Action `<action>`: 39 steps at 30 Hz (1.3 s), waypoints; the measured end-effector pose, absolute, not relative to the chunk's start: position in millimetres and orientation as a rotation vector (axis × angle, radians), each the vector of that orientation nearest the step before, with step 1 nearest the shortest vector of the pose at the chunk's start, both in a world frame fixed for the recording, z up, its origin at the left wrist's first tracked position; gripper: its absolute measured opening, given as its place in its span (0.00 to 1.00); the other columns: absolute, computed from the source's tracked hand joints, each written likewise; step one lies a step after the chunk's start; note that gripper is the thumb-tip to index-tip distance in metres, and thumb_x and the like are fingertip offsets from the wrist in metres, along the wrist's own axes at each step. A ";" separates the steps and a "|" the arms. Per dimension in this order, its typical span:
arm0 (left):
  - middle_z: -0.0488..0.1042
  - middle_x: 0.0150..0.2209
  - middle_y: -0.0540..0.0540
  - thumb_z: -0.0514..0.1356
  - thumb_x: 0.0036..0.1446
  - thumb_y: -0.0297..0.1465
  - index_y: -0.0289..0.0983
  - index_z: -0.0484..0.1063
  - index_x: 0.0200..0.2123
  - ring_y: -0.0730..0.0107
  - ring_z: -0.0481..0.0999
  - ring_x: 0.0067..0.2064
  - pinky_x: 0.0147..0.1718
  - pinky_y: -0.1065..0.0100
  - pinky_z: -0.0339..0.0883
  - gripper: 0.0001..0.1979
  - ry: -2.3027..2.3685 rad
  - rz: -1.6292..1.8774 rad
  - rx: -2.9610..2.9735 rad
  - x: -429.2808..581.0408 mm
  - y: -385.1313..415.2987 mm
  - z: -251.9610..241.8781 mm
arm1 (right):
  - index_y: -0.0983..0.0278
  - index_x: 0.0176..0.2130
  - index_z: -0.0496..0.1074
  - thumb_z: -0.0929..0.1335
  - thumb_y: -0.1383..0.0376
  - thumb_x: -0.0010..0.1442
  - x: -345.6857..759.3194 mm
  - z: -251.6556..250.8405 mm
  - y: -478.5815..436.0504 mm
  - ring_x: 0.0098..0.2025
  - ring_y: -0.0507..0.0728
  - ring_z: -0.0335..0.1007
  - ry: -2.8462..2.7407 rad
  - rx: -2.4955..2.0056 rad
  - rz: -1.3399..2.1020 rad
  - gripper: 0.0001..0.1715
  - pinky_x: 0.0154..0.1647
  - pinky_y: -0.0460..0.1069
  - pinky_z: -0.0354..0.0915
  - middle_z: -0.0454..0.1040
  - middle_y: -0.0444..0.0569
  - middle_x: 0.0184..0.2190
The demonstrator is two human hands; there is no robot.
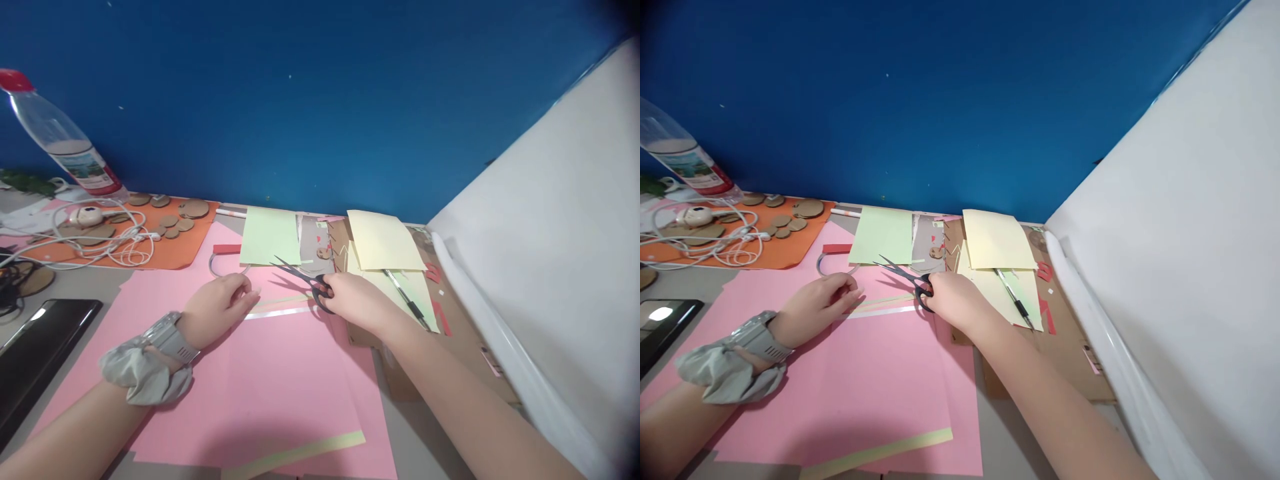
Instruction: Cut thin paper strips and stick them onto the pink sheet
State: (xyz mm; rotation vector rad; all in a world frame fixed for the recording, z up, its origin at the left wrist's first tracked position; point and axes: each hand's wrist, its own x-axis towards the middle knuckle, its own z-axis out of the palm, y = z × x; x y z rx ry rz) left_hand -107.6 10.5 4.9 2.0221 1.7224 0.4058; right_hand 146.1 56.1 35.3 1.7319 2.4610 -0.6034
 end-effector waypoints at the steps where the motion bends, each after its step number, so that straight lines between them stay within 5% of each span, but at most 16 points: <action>1: 0.68 0.26 0.51 0.48 0.61 0.43 0.40 0.62 0.29 0.67 0.67 0.28 0.28 0.66 0.54 0.15 1.721 0.402 2.022 -107.7 10.4 4.9 | 0.61 0.24 0.60 0.63 0.60 0.57 146.1 35.6 55.8 0.22 0.51 0.61 2.460 1.733 -0.604 0.12 0.21 0.46 0.47 0.69 0.44 0.22; 26: 0.65 0.25 0.52 0.52 0.58 0.44 0.39 0.63 0.32 0.69 0.65 0.27 0.26 0.67 0.53 0.13 1.745 0.368 2.089 -108.0 14.2 -1.6 | 0.61 0.24 0.60 0.63 0.59 0.56 146.7 39.4 55.1 0.22 0.52 0.61 2.414 1.757 -0.622 0.12 0.21 0.46 0.48 0.68 0.43 0.22; 39: 0.70 0.30 0.49 0.42 0.64 0.40 0.40 0.61 0.30 0.63 0.68 0.34 0.34 0.64 0.56 0.16 1.702 0.427 2.063 -109.1 12.7 1.3 | 0.61 0.24 0.60 0.63 0.62 0.55 143.8 40.4 53.2 0.22 0.51 0.60 2.430 1.749 -0.634 0.10 0.22 0.46 0.47 0.68 0.43 0.22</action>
